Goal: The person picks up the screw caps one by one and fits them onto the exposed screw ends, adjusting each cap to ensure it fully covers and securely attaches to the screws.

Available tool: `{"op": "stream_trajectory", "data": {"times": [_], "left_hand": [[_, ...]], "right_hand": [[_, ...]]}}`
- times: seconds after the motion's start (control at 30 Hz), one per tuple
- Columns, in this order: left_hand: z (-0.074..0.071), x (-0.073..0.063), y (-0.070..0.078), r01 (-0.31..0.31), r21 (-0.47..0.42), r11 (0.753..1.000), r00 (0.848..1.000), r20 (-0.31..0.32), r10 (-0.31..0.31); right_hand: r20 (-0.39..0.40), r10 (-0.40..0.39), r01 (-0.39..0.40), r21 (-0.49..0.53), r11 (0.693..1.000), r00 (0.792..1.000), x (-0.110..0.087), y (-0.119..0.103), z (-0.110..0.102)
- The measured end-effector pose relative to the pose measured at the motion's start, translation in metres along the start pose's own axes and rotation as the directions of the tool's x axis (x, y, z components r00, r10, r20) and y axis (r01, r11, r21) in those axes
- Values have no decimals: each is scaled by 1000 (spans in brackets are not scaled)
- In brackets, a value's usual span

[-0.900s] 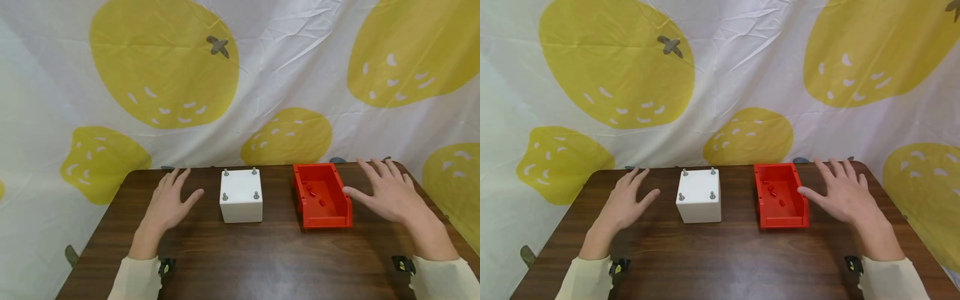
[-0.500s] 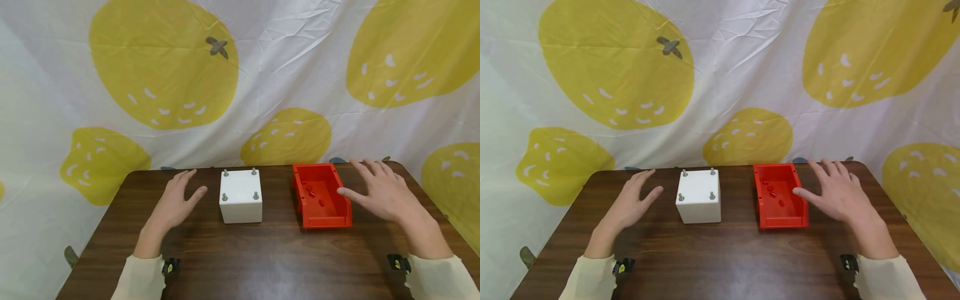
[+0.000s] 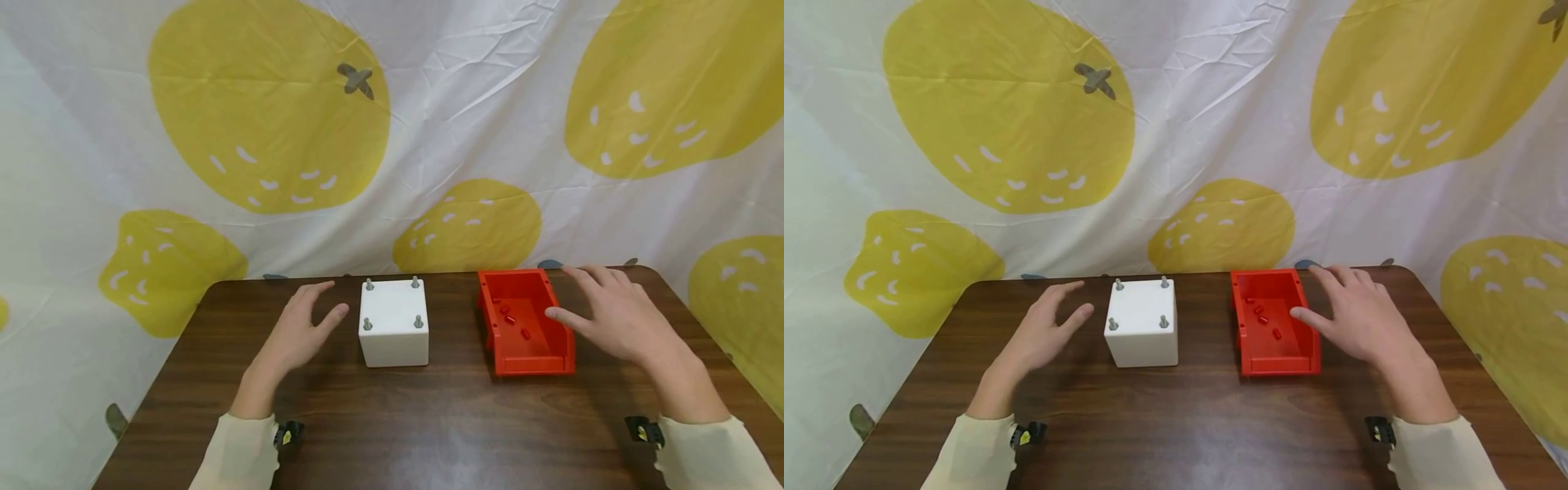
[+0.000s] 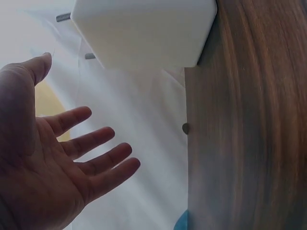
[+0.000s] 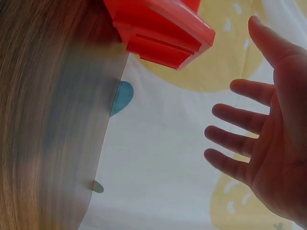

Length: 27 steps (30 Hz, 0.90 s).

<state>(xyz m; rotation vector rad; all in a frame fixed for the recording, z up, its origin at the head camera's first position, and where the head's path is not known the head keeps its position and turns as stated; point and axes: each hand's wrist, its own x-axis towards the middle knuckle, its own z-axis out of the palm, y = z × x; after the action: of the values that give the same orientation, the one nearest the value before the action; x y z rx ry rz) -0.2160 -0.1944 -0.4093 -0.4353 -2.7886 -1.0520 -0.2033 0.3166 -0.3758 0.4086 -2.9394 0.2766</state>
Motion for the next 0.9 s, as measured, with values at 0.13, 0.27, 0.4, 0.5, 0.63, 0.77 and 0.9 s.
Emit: {"op": "stream_trajectory", "data": {"times": [0.13,0.27,0.4,0.5,0.63,0.77,0.9], "left_hand": [[5,3,1,-4,-19,1000,1000,-15,4],[9,7,2,-20,-40,999,999,-39,18],[12,9,4,-17,-80,997,998,-55,12],[14,10,5,-10,-112,994,998,-55,4],[17,13,5,2,-158,987,999,-53,-11],[21,15,5,24,-215,976,998,-50,-35],[24,19,5,49,-299,953,998,-32,-61]], "right_hand": [[-26,-39,39,7,999,999,1,-3,1],[-55,-83,83,9,996,995,4,-7,2],[-59,-108,109,19,994,992,8,-11,3],[-44,-115,117,33,993,992,10,-15,5],[-18,-115,115,60,991,993,13,-21,6],[21,-98,96,91,991,995,15,-27,8],[63,-86,78,112,991,994,17,-33,11]]}}
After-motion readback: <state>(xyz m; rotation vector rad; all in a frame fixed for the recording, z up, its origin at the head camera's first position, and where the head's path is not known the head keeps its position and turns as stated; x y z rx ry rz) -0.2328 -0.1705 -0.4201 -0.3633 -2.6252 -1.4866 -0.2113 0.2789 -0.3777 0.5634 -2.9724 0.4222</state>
